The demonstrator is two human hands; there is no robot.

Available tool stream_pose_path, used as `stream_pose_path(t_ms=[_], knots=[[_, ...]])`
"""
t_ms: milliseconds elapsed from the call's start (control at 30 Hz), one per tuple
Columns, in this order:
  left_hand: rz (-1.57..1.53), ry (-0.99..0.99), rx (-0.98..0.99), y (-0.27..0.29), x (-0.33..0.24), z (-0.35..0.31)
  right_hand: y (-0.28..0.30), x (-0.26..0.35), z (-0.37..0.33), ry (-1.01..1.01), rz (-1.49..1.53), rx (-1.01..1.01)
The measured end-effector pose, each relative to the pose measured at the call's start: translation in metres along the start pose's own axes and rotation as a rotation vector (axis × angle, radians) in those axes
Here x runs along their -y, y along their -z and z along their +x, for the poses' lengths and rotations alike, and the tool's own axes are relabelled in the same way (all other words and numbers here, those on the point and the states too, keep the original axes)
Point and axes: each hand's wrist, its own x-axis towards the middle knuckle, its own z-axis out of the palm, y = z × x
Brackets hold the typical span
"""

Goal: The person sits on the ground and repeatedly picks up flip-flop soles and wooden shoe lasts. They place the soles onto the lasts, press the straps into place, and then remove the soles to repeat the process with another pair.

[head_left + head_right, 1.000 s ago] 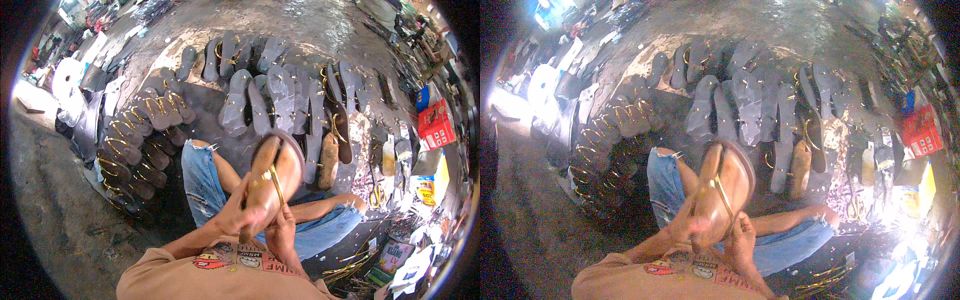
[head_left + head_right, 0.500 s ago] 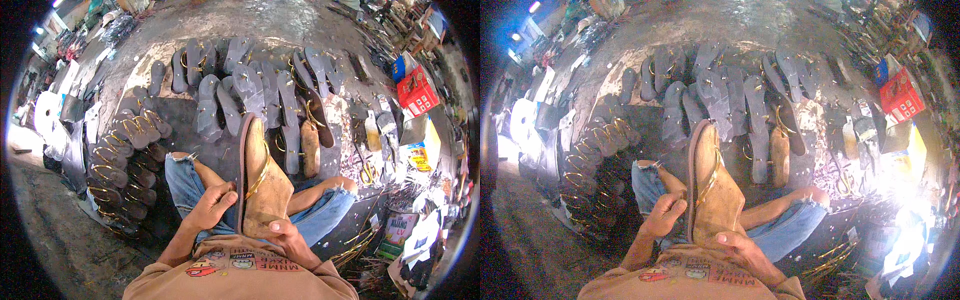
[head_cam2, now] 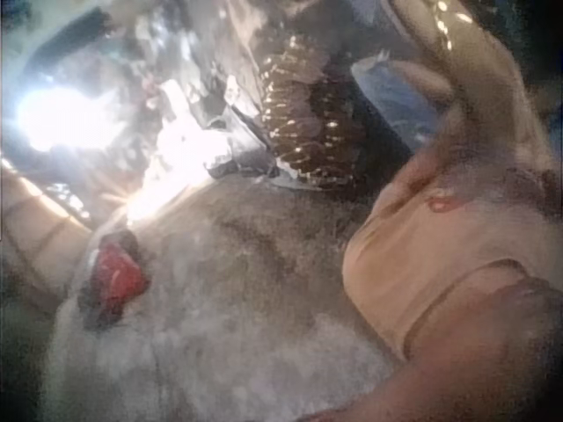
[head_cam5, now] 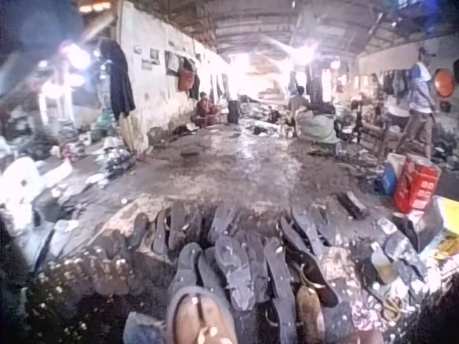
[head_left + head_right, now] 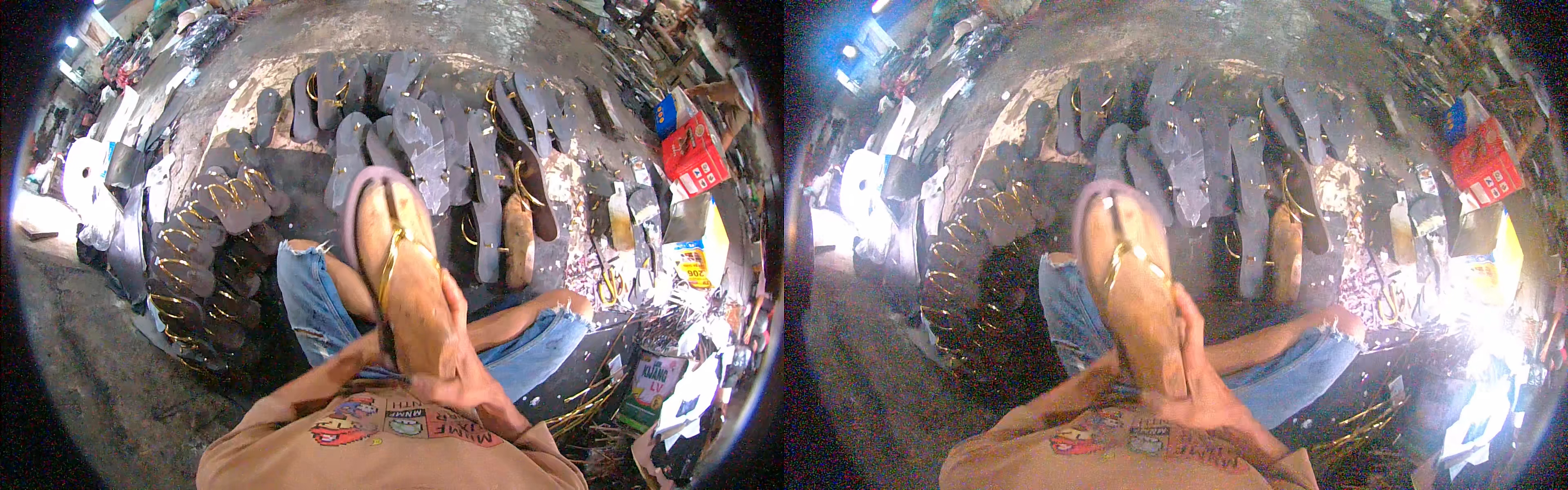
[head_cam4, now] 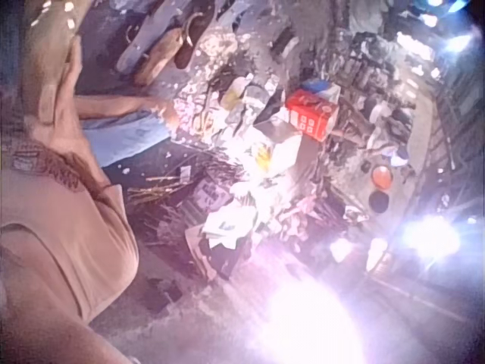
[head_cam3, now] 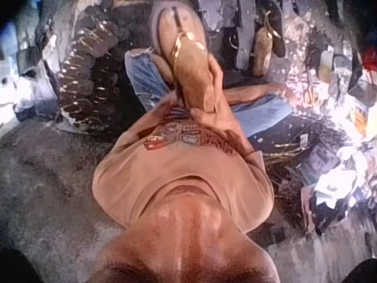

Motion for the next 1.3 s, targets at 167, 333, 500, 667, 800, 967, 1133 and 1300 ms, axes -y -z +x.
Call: stream_pose_path(t_ms=[167,333,500,667,800,967,1133,1300], knots=[[-0.013,-0.161,0.113,0.015,-0.021,-0.007,-0.001,-0.015,0.007,-0.009,-0.221,-0.176],[-0.07,-0.067,-0.155,-0.009,-0.022,0.0,0.004,-0.036,0.02,0.044,-0.489,-0.236],[-0.055,-0.22,-0.184,0.077,-0.073,0.002,0.005,-0.036,-0.024,-0.173,-0.039,-0.157],[-0.414,-0.231,0.111,0.038,-0.058,-0.014,0.084,-0.095,0.007,-0.126,-0.673,-0.231],[-0.41,-0.143,0.229,0.015,-0.041,-0.002,0.101,-0.069,0.05,0.083,-0.93,-0.286],[-0.355,0.078,0.23,0.007,-0.018,-0.016,0.065,0.034,0.079,0.631,-1.284,-0.352],[0.238,0.25,0.216,-0.017,-0.026,-0.036,0.102,0.037,0.071,0.118,-0.677,-0.291],[1.176,0.024,-0.24,0.025,-0.041,-0.062,0.126,0.012,0.046,-0.085,-0.572,-0.077]])
